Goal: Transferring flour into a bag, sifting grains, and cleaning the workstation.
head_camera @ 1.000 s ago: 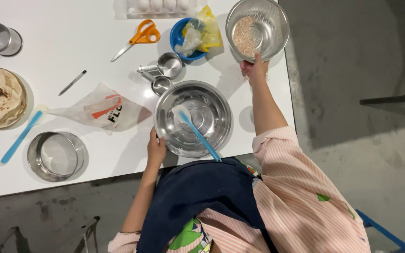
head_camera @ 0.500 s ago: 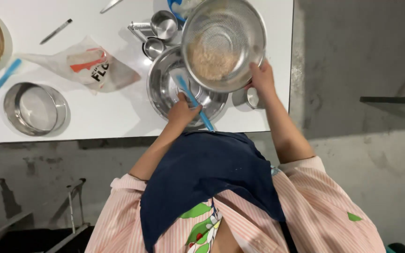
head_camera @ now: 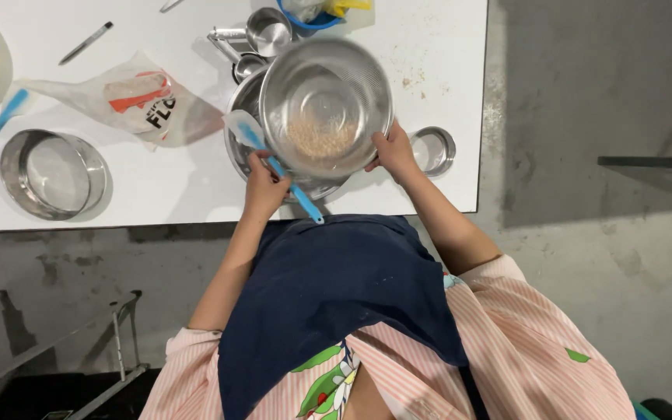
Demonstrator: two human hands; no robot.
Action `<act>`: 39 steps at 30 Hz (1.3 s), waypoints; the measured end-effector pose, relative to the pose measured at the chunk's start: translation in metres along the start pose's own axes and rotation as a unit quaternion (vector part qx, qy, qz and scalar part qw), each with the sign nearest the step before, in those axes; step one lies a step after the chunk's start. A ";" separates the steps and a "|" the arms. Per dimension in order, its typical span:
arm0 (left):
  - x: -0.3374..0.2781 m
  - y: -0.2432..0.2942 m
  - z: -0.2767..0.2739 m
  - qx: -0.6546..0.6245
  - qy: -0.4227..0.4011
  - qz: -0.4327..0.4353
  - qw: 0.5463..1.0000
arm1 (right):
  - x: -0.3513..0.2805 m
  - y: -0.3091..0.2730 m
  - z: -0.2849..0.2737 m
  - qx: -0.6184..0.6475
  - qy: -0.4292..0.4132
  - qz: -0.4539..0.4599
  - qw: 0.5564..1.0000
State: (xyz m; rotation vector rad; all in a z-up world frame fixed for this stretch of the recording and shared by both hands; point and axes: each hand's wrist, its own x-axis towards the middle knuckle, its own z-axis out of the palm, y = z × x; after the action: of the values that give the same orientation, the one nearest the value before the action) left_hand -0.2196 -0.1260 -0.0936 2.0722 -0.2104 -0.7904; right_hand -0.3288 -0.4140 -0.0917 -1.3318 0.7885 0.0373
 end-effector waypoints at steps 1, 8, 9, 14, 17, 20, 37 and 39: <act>-0.001 -0.003 -0.007 0.001 0.004 -0.001 1.000 | -0.001 -0.002 0.004 0.001 -0.003 -0.001 1.000; -0.021 0.020 -0.049 -0.071 0.008 0.054 0.996 | -0.004 0.000 0.018 -0.036 -0.016 0.019 0.999; -0.027 0.032 -0.056 -0.118 -0.010 0.016 0.993 | -0.007 -0.002 0.020 -0.066 -0.028 0.021 0.997; -0.044 0.026 -0.075 -0.070 0.032 0.010 0.997 | -0.004 0.008 0.023 -0.032 -0.024 0.015 0.999; -0.048 0.003 -0.082 -0.056 0.074 0.039 0.995 | 0.006 0.029 0.025 -0.039 -0.019 0.021 0.999; -0.050 -0.020 -0.085 -0.034 0.131 0.082 0.987 | 0.002 0.023 0.037 -0.039 -0.016 0.005 0.999; 0.008 -0.114 -0.033 0.190 0.235 0.114 0.946 | 0.039 -0.025 -0.028 -0.218 0.058 0.031 0.974; 0.017 -0.114 -0.035 0.221 0.241 0.073 0.942 | 0.065 -0.018 -0.060 -0.395 0.119 -0.137 0.901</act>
State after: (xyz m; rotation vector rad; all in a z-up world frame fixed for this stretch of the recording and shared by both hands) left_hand -0.2007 -0.0411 -0.1776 2.5660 -0.2827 -0.1279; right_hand -0.3017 -0.4979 -0.1125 -2.2470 0.8140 -0.0342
